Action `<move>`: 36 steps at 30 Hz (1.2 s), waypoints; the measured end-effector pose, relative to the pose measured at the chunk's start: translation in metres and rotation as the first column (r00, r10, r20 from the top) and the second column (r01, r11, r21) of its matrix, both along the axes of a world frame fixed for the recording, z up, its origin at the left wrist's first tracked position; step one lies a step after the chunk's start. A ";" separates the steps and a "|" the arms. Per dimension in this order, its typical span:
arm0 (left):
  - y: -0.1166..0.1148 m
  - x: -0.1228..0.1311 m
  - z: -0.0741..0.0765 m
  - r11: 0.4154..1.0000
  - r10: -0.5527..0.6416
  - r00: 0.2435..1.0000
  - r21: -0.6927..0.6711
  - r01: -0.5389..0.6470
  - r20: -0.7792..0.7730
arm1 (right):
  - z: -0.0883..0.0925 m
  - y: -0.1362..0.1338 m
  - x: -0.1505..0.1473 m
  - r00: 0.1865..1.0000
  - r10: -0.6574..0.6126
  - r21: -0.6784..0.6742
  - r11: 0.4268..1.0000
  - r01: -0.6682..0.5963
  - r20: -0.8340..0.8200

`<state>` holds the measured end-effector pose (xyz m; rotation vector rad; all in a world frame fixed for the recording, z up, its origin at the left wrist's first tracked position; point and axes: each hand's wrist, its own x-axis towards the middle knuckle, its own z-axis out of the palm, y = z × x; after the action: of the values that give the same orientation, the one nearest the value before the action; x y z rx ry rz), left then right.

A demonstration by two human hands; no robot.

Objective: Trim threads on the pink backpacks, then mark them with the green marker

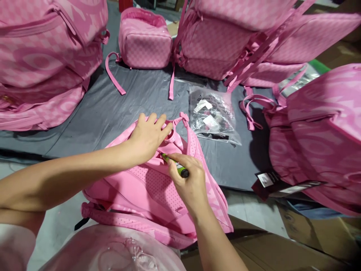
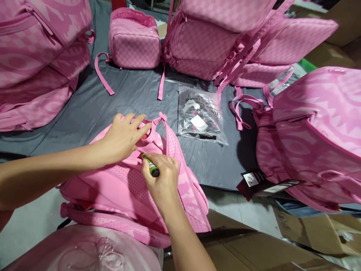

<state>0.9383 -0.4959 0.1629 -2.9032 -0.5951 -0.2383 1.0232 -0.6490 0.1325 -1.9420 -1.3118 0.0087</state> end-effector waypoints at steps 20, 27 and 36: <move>0.016 -0.020 0.029 0.991 -0.109 0.965 -0.105 0.086 -0.239 | -0.011 0.011 -0.011 0.939 0.179 0.250 0.963 -0.106 -0.293; -0.002 -0.017 0.028 0.996 0.084 0.955 0.000 -0.087 -0.286 | -0.025 0.015 -0.015 0.960 0.196 0.348 0.930 -0.117 -0.202; 0.018 -0.012 0.029 0.997 -0.054 0.943 -0.077 0.030 -0.330 | -0.023 0.011 -0.010 0.972 0.183 0.316 0.940 -0.130 -0.146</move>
<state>0.9261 -0.4780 0.1920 -2.9273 -0.4919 0.2697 1.0131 -0.6385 0.1092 -1.5377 -1.2666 0.0501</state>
